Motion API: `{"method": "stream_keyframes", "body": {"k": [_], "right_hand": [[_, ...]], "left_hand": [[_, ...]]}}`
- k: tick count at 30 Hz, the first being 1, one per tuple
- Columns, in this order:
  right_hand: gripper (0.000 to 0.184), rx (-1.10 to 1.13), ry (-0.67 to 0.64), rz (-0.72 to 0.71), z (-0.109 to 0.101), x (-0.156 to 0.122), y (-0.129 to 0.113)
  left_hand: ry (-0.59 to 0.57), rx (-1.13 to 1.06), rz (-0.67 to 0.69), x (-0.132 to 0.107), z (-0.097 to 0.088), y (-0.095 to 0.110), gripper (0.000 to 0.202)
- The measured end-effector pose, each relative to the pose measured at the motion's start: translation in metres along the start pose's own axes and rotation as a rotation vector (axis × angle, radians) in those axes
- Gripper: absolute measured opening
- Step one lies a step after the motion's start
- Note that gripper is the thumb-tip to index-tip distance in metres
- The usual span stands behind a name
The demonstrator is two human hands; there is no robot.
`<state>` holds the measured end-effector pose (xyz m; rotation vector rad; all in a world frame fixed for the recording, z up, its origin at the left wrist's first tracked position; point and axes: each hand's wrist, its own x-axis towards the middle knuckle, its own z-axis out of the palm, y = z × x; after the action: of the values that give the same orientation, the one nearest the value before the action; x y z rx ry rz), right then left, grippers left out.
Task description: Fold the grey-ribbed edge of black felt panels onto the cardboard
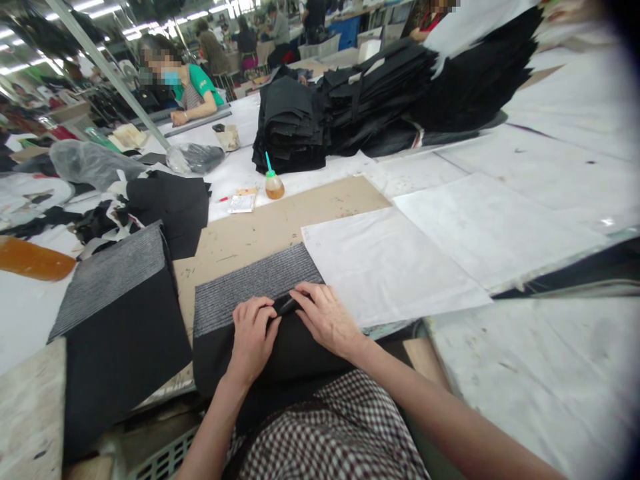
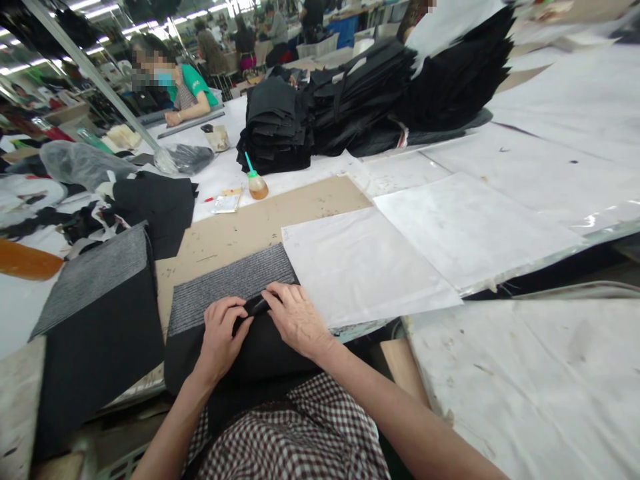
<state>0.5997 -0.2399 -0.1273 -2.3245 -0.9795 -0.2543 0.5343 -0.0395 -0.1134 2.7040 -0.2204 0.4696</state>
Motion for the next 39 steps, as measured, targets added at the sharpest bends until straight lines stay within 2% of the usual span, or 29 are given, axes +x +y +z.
{"method": "stream_keyframes", "body": {"k": [3,6,9,11,13,16,21,23,26,31,35,39], "right_hand": [[0.046,-0.028,0.006,-0.004,-0.005,0.003,0.000],[0.045,-0.010,-0.069,-0.154,-0.013,0.014,0.000],[0.041,-0.009,-0.152,-0.324,-0.020,0.030,0.000],[0.032,-0.044,-0.194,-0.376,-0.025,0.042,0.002],[0.021,-0.088,-0.231,-0.369,-0.032,0.052,0.006],[0.017,-0.106,-0.286,-0.290,-0.046,0.060,0.016],[0.011,0.029,-0.328,-0.122,-0.063,0.054,0.029],[0.012,0.127,-0.315,-0.045,-0.060,0.048,0.030],[0.017,0.240,-0.264,0.044,-0.044,0.037,0.029],[0.023,0.277,-0.187,0.037,-0.008,0.023,0.043],[0.028,0.269,-0.137,0.013,0.010,0.021,0.061],[0.028,0.288,-0.163,0.014,0.005,0.022,0.057]], "left_hand": [[-0.043,0.005,0.054,-0.001,-0.002,0.001,0.009],[-0.063,-0.037,0.067,-0.003,-0.003,0.000,0.010],[-0.009,-0.105,0.031,-0.006,-0.002,-0.002,0.007],[0.034,-0.131,0.002,-0.007,0.000,-0.004,0.009],[0.069,-0.136,-0.024,-0.009,0.001,-0.006,0.015],[0.101,-0.143,-0.047,-0.011,0.003,-0.010,0.026],[0.115,-0.152,-0.039,-0.014,0.005,-0.016,0.042],[0.086,-0.153,-0.051,-0.013,0.003,-0.015,0.043],[-0.012,-0.149,-0.077,-0.008,-0.007,-0.011,0.049],[-0.164,-0.162,-0.110,0.000,-0.037,-0.011,0.062],[-0.166,-0.089,-0.151,-0.013,-0.060,-0.036,0.068],[-0.122,0.051,-0.183,-0.049,-0.078,-0.078,0.064]]}}
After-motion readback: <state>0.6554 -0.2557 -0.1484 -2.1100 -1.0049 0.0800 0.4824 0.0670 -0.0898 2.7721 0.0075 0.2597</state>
